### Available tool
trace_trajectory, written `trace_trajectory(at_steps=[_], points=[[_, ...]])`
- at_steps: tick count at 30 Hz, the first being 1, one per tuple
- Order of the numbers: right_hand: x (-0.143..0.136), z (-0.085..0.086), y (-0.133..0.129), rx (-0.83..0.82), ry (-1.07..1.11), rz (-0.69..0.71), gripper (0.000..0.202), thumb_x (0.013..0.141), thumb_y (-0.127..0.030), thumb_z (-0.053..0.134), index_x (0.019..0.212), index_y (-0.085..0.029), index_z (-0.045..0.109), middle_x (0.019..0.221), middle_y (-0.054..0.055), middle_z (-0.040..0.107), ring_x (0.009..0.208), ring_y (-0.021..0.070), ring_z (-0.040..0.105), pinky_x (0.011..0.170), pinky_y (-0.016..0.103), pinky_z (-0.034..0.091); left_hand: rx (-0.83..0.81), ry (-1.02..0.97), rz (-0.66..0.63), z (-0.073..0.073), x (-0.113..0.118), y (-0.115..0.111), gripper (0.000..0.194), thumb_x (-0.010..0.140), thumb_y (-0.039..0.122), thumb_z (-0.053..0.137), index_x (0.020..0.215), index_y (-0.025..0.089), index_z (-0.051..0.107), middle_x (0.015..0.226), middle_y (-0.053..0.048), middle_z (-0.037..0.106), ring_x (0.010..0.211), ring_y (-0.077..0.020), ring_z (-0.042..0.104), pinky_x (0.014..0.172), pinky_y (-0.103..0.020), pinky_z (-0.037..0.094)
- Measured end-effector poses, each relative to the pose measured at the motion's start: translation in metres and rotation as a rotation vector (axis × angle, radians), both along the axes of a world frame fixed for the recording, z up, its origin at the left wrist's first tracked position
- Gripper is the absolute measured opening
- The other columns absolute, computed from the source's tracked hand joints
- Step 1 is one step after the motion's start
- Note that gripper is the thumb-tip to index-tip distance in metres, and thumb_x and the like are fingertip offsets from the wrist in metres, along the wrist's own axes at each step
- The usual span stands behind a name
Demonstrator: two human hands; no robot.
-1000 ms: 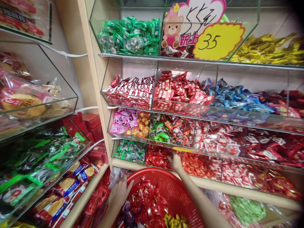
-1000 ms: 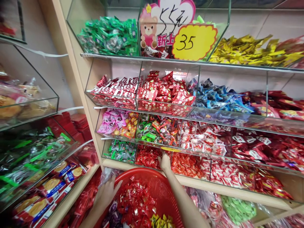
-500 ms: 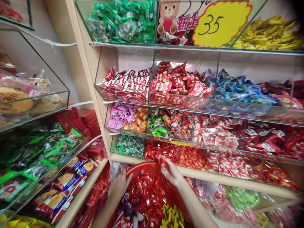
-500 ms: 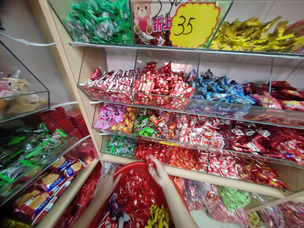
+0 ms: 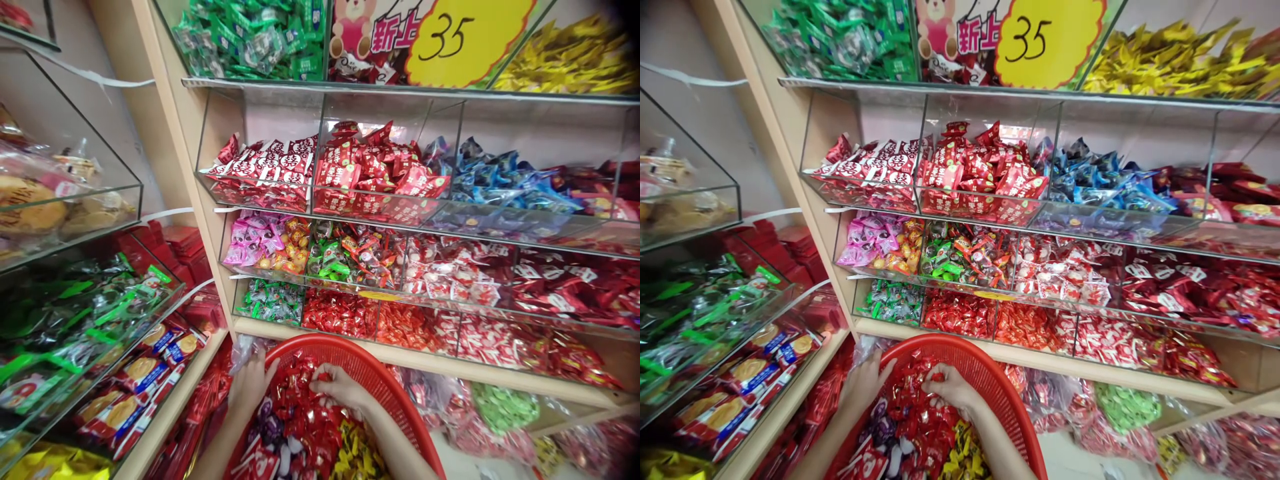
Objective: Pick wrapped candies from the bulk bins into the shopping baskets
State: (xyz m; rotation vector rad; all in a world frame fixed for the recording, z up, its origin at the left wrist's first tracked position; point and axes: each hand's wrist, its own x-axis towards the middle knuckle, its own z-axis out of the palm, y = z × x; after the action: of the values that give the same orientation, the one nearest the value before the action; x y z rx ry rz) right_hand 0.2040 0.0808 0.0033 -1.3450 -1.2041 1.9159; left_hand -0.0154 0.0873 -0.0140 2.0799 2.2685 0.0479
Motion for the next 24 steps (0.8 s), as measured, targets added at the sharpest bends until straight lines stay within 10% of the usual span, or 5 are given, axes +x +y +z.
trace_trajectory(at_steps=[11, 24], points=[[-0.004, -0.009, -0.01, -0.092, 0.036, 0.194, 0.03, 0.055, -0.014, 0.065, 0.084, -0.015, 0.056, 0.056, -0.004, 0.058, 0.058, 0.0131, 0.063, 0.063, 0.027, 0.053, 0.007, 0.002, -0.015, 0.003, -0.001, 0.0, 0.061, 0.085, 0.052, 0.012, 0.119, 0.012, 0.043, 0.087, -0.013, 0.066, 0.077, -0.0229, 0.063, 0.062, -0.03, 0.043], [-0.006, -0.03, -0.01, -0.159, -0.11, 0.307, 0.056, 0.036, -0.036, 0.081, 0.076, -0.016, 0.048, 0.049, -0.002, 0.059, 0.042, 0.0167, 0.06, 0.035, 0.02, 0.047, 0.011, -0.011, -0.005, -0.009, -0.003, 0.004, 0.064, 0.084, 0.054, 0.012, 0.125, 0.011, 0.038, 0.086, -0.014, 0.066, 0.077, -0.0231, 0.063, 0.062, -0.03, 0.043]])
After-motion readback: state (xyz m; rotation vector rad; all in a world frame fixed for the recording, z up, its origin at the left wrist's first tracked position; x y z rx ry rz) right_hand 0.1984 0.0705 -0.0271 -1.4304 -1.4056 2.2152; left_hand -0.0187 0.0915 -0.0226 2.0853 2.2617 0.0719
